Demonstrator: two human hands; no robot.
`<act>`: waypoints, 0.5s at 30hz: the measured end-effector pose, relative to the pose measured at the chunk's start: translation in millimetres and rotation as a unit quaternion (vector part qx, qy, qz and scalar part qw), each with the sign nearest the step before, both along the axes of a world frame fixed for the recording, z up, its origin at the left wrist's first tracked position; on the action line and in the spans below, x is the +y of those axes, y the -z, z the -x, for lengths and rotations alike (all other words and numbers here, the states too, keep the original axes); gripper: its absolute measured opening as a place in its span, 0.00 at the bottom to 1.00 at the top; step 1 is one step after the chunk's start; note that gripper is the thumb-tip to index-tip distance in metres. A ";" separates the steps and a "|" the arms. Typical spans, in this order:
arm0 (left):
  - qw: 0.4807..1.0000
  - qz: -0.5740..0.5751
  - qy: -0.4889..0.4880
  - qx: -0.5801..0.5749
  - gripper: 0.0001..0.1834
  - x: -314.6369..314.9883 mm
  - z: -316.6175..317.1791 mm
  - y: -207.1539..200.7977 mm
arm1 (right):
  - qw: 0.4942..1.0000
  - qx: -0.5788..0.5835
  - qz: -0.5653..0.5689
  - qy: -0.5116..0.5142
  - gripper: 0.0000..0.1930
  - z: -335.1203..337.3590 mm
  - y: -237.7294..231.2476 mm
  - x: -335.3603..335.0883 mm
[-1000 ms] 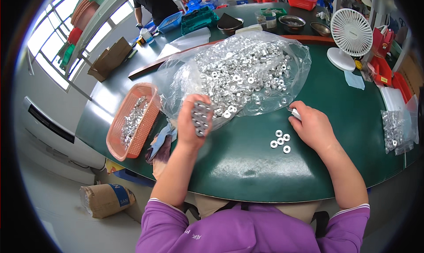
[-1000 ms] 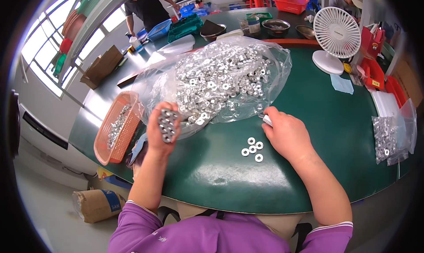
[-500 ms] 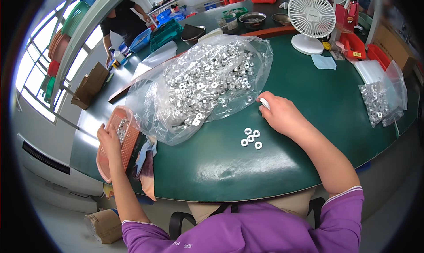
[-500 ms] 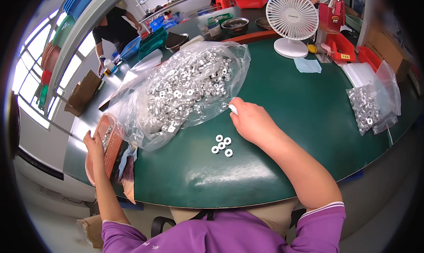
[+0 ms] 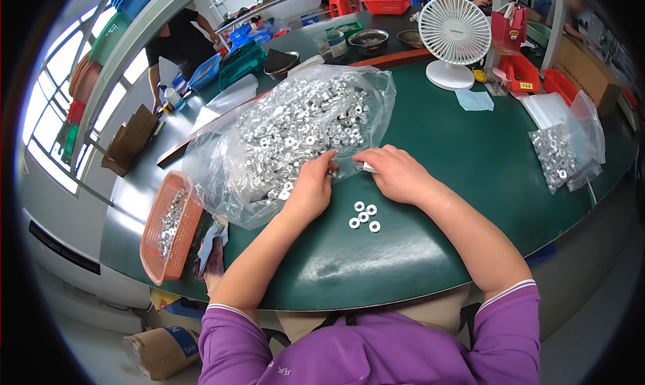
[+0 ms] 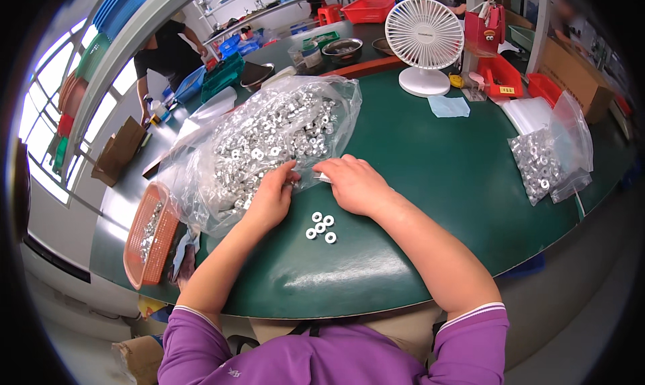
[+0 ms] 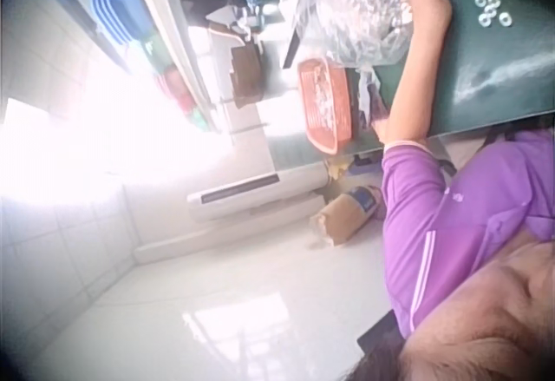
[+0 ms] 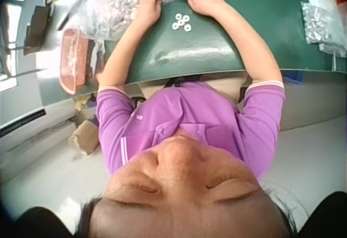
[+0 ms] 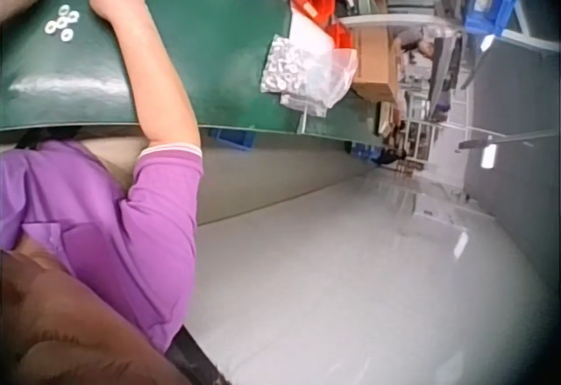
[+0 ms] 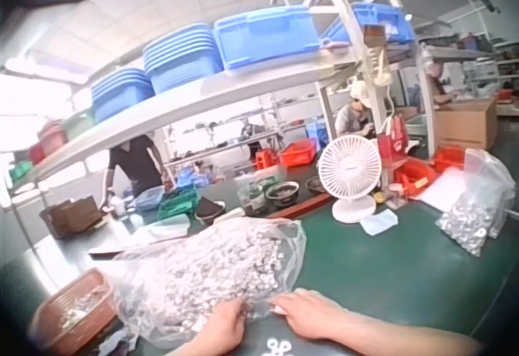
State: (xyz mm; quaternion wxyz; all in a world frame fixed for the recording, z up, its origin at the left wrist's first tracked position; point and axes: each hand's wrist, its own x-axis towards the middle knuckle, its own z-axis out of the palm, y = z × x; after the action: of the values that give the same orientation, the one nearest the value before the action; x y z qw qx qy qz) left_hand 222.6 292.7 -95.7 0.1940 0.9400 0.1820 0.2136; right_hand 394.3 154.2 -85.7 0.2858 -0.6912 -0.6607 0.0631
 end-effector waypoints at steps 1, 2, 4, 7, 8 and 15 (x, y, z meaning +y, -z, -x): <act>1.000 0.001 0.004 0.003 0.26 -5.0 -1.2 -0.1 | 1.000 0.010 0.006 0.001 0.20 -1.0 -0.1 -1.9; 0.996 0.087 0.009 -0.005 0.25 -12.3 -0.7 -1.0 | 1.000 0.013 0.007 0.004 0.20 -1.8 0.0 -3.7; 0.979 0.204 0.021 -0.004 0.24 -28.0 2.6 -6.8 | 0.997 0.061 0.023 -0.030 0.20 -1.0 -1.3 -7.5; 0.963 0.267 0.046 -0.003 0.24 -44.2 14.5 -10.9 | 0.972 0.199 0.088 -0.087 0.22 3.0 -12.8 -10.7; 0.959 0.276 0.059 0.001 0.27 -47.1 18.1 -10.7 | 0.973 0.200 0.064 -0.101 0.22 3.6 -6.6 -10.6; 0.960 0.259 0.079 -0.064 0.34 -59.9 41.3 -12.7 | 0.960 0.231 0.158 -0.032 0.16 2.5 -35.9 -23.4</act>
State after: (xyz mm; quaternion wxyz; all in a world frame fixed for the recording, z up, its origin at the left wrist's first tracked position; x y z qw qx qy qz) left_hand 181.3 232.8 -83.0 0.4588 0.8530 0.1433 0.2032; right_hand 391.8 130.9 -49.8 0.3155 -0.6729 -0.5799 0.3338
